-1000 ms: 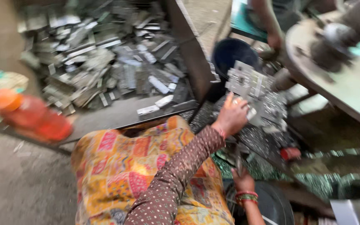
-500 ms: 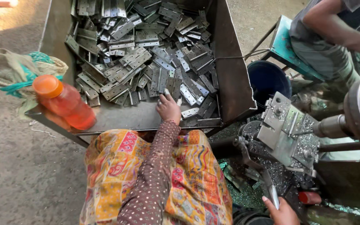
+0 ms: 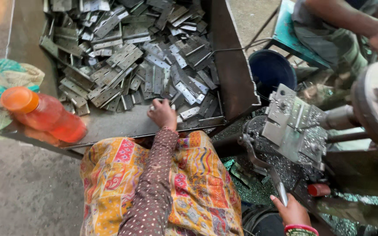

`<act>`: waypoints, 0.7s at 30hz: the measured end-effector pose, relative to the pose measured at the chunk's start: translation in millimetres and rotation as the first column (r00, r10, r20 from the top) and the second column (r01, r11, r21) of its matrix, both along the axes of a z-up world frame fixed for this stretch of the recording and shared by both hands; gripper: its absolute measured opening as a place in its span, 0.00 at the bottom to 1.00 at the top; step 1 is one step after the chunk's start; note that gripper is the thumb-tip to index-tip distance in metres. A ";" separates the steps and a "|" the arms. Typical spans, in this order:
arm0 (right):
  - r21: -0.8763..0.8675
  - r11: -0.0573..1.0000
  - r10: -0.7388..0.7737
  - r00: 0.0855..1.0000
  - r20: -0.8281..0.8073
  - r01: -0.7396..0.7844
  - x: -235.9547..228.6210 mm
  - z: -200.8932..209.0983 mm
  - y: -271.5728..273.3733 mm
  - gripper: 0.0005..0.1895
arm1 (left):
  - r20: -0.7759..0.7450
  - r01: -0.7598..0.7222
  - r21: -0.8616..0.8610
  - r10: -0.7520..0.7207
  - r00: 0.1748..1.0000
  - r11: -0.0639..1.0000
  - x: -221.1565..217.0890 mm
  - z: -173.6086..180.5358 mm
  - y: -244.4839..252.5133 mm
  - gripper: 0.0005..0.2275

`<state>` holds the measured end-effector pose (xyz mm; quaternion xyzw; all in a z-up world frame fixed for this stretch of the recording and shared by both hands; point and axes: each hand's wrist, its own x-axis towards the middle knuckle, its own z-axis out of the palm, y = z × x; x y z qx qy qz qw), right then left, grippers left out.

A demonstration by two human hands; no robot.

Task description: The person sits on the floor and repeatedly picks up metal hinge pieces from a bin, places them into a manual punching machine, and operates the lever to process them. The finished pieces are then dropped back into the bin.

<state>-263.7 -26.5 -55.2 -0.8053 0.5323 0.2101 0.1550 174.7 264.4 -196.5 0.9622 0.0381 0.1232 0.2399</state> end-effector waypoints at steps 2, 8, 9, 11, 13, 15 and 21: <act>-0.066 0.996 0.071 0.996 0.059 -0.067 5.2 6.0 7.1 0.33 | 0.084 0.096 -0.082 -0.089 0.993 0.992 -3.8 4.0 8.3 0.13; -0.117 0.986 0.134 0.983 0.127 -0.119 1.2 3.9 17.5 0.30 | 0.168 0.369 -0.400 -0.328 0.929 0.839 -31.8 58.1 -6.3 0.14; -0.117 0.985 0.142 0.982 0.122 -0.128 1.7 3.7 20.0 0.30 | 0.221 0.427 -0.395 -0.367 0.903 0.813 -41.6 76.5 -13.7 0.15; -0.120 0.984 0.148 0.982 0.116 -0.134 5.6 4.4 22.8 0.29 | 0.363 0.564 -0.325 -0.450 0.816 0.759 -62.8 115.2 -32.7 0.13; -0.124 0.984 0.139 0.984 0.111 -0.125 7.2 8.4 27.0 0.28 | 0.520 0.699 -0.179 -0.537 0.664 0.692 -95.9 150.7 -66.3 0.08; -0.115 0.985 0.141 0.981 0.133 -0.127 8.9 14.0 30.7 0.28 | 0.608 0.766 -0.020 -0.600 0.519 0.642 -132.9 178.3 -96.0 0.06; -0.127 0.986 0.133 0.971 0.199 -0.109 11.4 15.7 37.8 0.28 | 0.315 0.903 0.358 -0.941 0.121 0.236 -224.9 197.1 -173.1 0.21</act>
